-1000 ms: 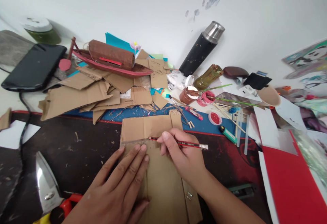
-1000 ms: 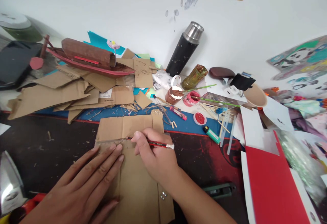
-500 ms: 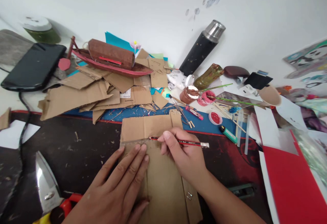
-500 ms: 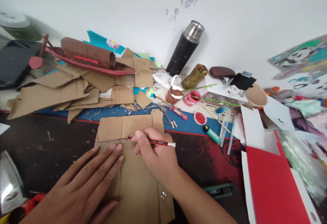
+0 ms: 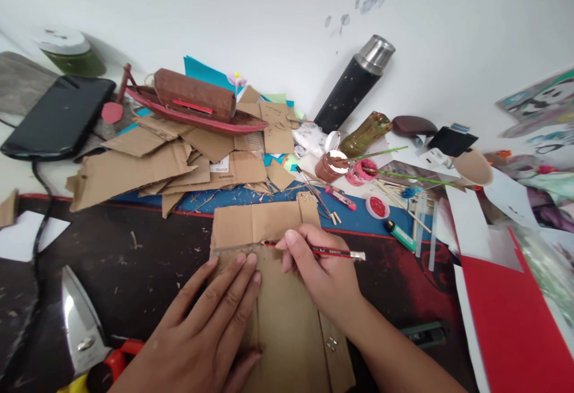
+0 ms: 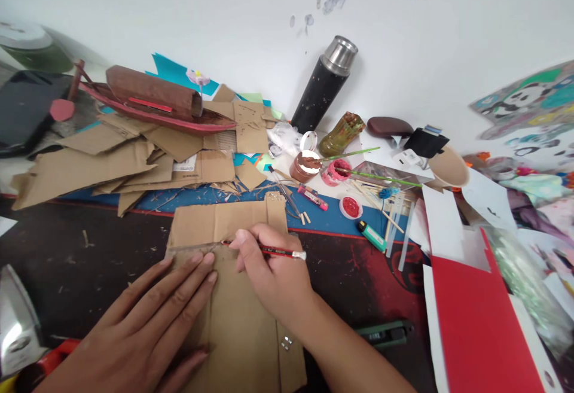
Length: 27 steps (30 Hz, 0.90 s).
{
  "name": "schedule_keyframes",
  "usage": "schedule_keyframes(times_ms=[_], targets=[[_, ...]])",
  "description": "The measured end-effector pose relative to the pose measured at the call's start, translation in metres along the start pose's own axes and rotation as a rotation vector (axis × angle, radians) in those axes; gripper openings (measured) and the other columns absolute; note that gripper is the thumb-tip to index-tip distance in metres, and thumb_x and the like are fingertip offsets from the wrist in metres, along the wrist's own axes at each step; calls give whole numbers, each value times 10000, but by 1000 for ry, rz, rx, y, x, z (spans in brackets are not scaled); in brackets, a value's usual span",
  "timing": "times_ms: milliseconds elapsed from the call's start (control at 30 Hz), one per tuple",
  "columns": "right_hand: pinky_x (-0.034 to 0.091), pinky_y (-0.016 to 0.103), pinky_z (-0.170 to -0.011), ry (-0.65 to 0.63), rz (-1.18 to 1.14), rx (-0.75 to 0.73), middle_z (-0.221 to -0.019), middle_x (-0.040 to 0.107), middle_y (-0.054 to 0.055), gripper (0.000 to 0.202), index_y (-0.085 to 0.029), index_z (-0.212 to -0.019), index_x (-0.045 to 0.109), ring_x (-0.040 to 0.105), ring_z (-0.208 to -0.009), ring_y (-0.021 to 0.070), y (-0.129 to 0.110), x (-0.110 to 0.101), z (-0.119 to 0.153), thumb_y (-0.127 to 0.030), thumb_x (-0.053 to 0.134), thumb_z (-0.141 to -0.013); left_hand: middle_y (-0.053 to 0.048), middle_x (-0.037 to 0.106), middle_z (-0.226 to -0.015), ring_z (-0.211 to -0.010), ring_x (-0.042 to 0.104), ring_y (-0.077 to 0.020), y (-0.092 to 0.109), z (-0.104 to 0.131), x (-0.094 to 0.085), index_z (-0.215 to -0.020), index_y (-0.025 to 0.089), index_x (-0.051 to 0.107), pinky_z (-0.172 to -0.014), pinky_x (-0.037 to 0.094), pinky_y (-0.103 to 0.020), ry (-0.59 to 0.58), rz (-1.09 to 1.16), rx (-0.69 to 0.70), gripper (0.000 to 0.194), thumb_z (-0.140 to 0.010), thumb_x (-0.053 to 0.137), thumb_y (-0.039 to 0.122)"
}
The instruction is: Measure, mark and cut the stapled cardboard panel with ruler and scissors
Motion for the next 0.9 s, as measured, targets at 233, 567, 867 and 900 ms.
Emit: schedule_keyframes(times_ms=[233,567,867,900], targets=[[521,242,-659,22,-61,-12,-650,735,-41,338,-227,-870,775,690,-613,123,0,-1,0,-305,583,-1137,-144,683,-1629,-1524,595,-319,0,2,3,-1659,147,558,-1404,198,-482,-11,0,3,709,-1116,543,602],[525,258,-674,9,-9,-18,-664,740,-28,337,-219,-864,777,688,-618,129,-2,-1,0,-295,587,-1131,-133,684,-1631,-1531,589,-307,-1,2,2,-1698,157,512,-1409,182,-471,9,0,1,726,-1118,543,593],[540,260,-613,96,-161,2,-641,735,-17,343,-217,-894,788,684,-578,143,2,-9,2,-377,609,-1139,-124,676,-1644,-1528,591,-300,-2,1,2,-1737,176,464,-1413,171,-463,3,-11,7,757,-1120,529,609],[543,265,-620,105,-152,3,-643,735,-15,347,-217,-890,789,682,-580,144,3,-11,2,-383,612,-1138,-127,676,-1644,-1525,594,-302,-2,1,2,-1746,177,449,-1412,172,-460,9,-4,7,772,-1117,529,618]])
Point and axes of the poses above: each hand's wrist, its own z-axis away from the middle knuckle, its own x-axis out of the palm, y = z × x, the point moved 3 cm from there along -z, towards the middle knuckle
